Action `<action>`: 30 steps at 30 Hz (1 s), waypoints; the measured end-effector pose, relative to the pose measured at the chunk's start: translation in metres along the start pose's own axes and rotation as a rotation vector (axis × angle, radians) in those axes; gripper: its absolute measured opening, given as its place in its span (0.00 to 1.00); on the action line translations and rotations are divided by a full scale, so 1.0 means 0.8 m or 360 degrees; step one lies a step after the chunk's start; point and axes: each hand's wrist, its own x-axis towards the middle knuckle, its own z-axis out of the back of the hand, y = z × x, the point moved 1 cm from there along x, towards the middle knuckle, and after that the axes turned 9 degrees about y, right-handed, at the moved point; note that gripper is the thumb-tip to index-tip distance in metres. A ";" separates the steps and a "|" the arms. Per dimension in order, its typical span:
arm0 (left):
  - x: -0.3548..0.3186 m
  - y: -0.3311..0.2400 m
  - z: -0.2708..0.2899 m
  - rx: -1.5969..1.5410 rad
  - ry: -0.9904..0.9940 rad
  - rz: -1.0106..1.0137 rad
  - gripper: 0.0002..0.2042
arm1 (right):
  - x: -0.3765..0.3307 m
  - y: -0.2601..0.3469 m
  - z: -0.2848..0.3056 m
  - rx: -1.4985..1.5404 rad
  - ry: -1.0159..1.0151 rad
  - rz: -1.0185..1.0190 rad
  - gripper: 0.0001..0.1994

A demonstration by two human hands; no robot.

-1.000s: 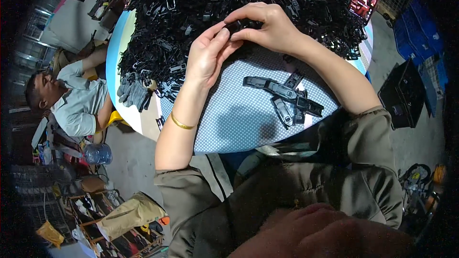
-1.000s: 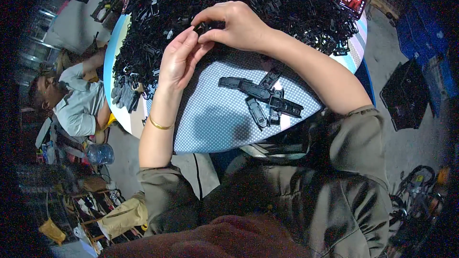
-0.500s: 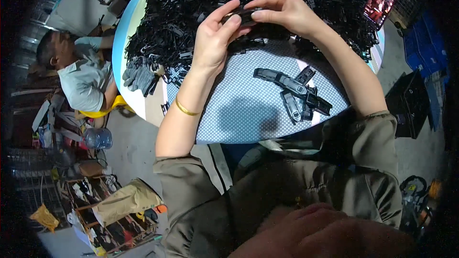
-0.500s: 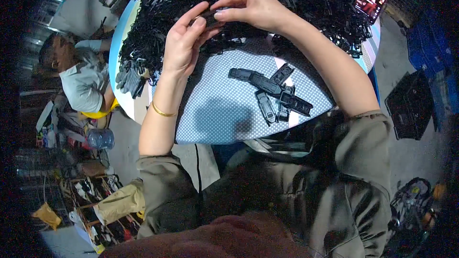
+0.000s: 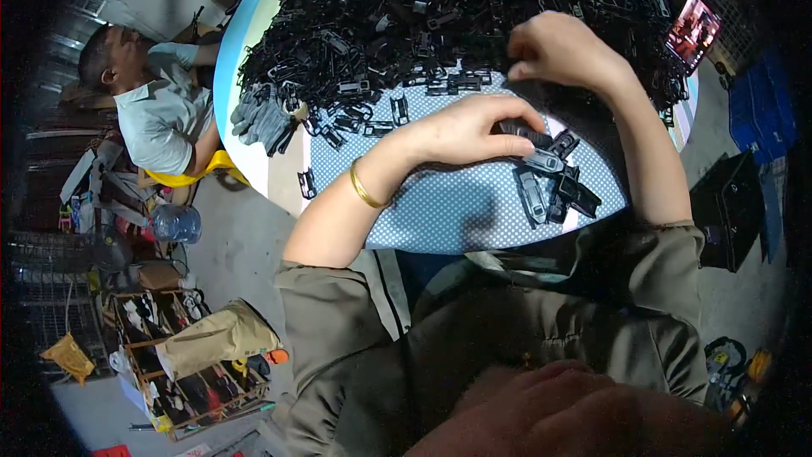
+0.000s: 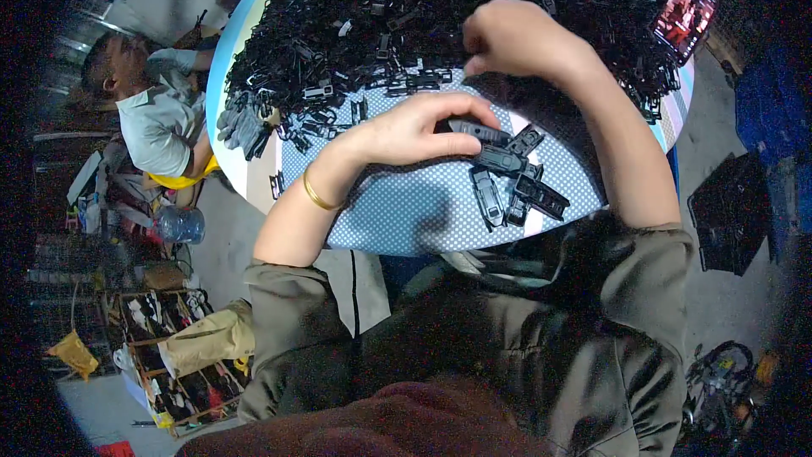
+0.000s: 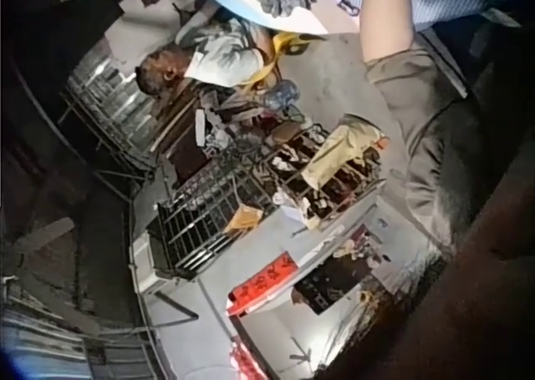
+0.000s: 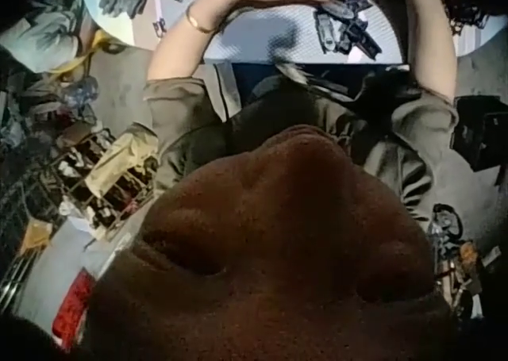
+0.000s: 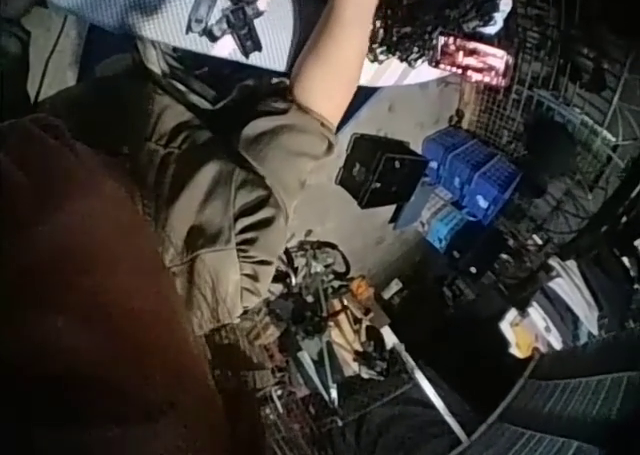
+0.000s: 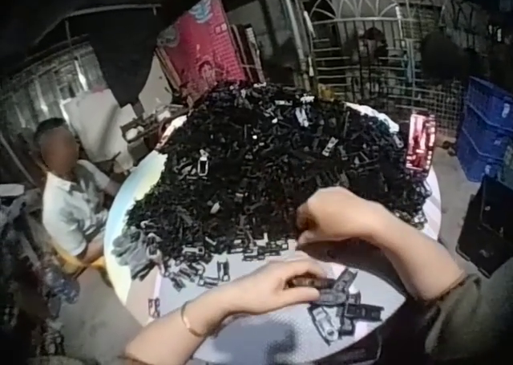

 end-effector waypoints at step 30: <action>-0.015 0.010 0.051 0.0993 -0.0378 0.0501 0.22 | 0.018 0.000 -0.012 0.0319 -0.0956 0.0188 0.09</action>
